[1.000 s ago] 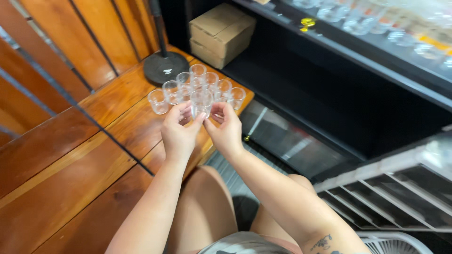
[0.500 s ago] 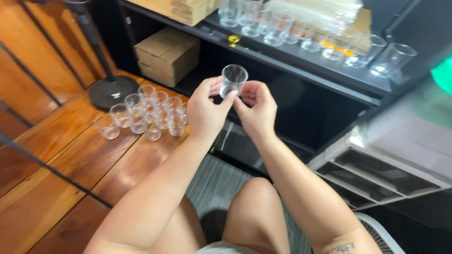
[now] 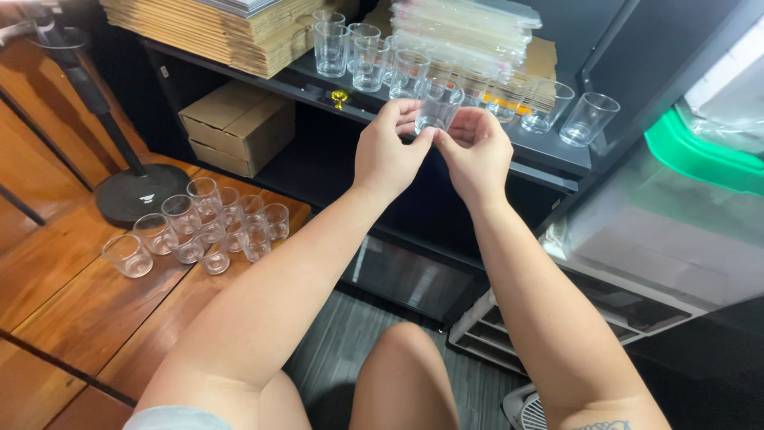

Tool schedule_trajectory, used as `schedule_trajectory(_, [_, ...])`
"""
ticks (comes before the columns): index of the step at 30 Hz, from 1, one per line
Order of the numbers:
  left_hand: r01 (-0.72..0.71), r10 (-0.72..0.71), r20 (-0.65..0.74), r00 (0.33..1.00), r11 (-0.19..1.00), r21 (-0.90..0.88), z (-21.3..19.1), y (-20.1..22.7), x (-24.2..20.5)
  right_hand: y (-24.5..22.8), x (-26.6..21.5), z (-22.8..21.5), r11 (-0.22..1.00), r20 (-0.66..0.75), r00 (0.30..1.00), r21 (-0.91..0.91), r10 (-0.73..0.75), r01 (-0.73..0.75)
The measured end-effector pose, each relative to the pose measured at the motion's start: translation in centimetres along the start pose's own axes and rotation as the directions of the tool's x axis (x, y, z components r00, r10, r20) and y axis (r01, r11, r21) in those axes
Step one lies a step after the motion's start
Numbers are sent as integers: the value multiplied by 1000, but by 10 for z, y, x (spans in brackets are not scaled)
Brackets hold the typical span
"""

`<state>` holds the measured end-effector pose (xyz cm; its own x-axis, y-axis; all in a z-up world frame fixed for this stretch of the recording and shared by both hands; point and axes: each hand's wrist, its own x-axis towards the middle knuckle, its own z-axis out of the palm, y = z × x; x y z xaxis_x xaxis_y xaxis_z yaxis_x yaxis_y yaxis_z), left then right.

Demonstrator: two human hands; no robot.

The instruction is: The person picks up clear plastic glasses from a wooden bench and places them into a black cabinet. The person handles the glasses one at a time, moving them from the bench to the cabinet shelf.

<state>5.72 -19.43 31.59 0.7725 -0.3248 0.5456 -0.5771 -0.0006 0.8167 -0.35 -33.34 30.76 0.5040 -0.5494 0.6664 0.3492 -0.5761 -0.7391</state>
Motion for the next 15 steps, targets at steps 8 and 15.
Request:
schedule_trajectory(8, [46,-44,145,988,999,-14,18,-3,39,9,39,-7,993,21,998,-109,57,-54])
schedule_trajectory(15, [86,-86,173,981,996,2,29,-17,58,24,57,-7,985,27,996,-153,83,-77])
